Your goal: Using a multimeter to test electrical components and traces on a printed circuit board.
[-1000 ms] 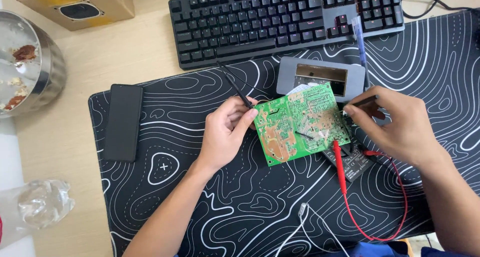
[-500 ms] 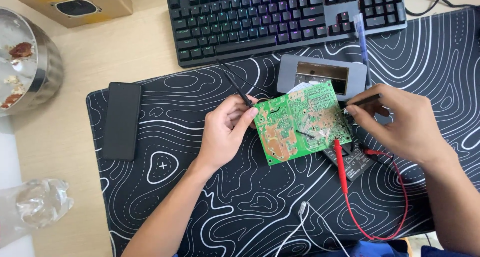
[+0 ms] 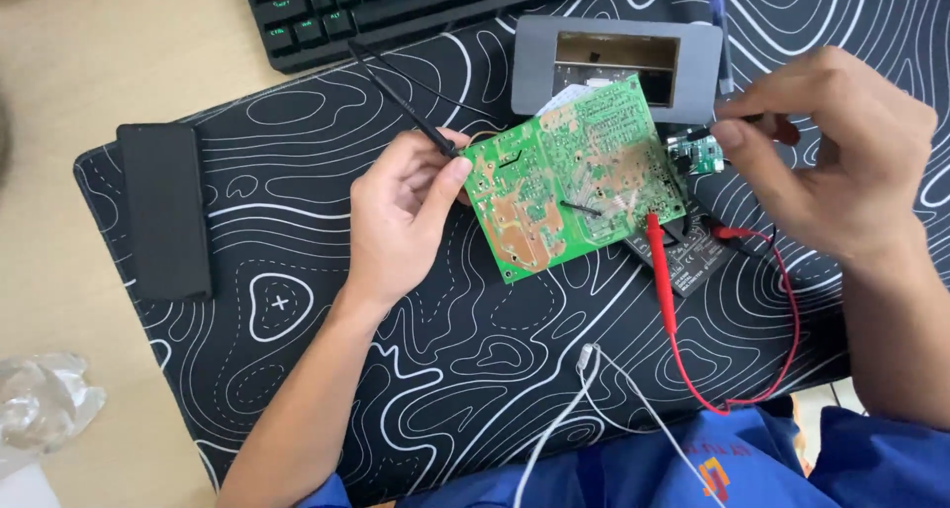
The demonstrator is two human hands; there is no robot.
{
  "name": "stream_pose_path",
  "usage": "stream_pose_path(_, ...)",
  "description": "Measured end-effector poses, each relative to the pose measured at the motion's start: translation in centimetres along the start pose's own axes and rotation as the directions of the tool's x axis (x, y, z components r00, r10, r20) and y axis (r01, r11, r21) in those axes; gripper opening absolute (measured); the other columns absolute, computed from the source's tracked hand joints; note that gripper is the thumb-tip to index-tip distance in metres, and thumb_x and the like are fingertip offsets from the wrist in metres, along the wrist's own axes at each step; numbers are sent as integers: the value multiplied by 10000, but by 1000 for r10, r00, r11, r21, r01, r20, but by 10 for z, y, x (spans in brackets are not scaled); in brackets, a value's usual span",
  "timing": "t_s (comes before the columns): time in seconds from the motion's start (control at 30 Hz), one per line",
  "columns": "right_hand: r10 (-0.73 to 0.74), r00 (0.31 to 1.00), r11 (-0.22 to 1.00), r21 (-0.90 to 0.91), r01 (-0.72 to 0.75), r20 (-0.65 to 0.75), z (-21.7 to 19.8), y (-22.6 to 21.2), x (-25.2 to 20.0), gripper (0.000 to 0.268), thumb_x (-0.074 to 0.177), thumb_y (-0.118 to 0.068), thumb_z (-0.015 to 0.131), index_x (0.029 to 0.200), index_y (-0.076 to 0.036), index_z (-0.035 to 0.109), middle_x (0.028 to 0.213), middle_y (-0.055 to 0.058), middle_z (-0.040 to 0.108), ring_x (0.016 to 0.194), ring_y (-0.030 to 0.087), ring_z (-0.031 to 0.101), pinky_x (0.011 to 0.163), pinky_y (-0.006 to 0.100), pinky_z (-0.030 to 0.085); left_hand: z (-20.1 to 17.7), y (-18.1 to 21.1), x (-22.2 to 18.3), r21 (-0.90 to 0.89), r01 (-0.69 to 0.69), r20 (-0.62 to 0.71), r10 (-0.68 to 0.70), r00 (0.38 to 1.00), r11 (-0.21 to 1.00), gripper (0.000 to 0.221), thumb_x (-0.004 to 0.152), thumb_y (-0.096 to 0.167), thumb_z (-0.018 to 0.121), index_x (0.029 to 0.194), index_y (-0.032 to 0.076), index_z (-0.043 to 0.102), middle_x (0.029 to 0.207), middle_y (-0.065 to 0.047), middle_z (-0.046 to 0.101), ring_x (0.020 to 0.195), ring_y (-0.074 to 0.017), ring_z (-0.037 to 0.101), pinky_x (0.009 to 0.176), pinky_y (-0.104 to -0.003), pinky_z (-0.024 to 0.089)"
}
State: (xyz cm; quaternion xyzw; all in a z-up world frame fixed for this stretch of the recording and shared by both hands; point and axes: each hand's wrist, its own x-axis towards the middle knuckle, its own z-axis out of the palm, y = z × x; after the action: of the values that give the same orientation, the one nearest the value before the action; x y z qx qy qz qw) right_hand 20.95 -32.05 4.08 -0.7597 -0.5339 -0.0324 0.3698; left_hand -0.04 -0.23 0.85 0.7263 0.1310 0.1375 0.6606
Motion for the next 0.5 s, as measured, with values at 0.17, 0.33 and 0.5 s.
stream_pose_path(0.17,131,984,989,48,-138,117,-17,-9,7,109,1231,160,827,1239,208,729,1133,308,714,912,338,640,803,401,523,0,1,0,-17,1,7,-1,1000,1000,175,1176,89,665,1326,0,680,1219,-130,803,1065,-210,826,927,-313,749)
stream_pose_path(0.33,317,924,936,87,-341,213,-22,-12,12,119,1237,67,762,1270,169,709,1101,252,697,927,300,635,809,359,506,0,-1,1,-24,-6,6,6,1000,1000,170,1176,90,667,1322,5,686,1205,-123,800,1066,-205,821,943,-308,736)
stream_pose_path(0.5,231,948,972,0,-236,219,-23,-17,15,137,1193,12,793,1209,141,749,1060,241,747,872,297,668,786,374,544,0,-4,0,10,0,-13,0,1000,1000,192,1158,100,691,1330,16,703,1248,-109,810,1119,-204,840,987,-304,740)
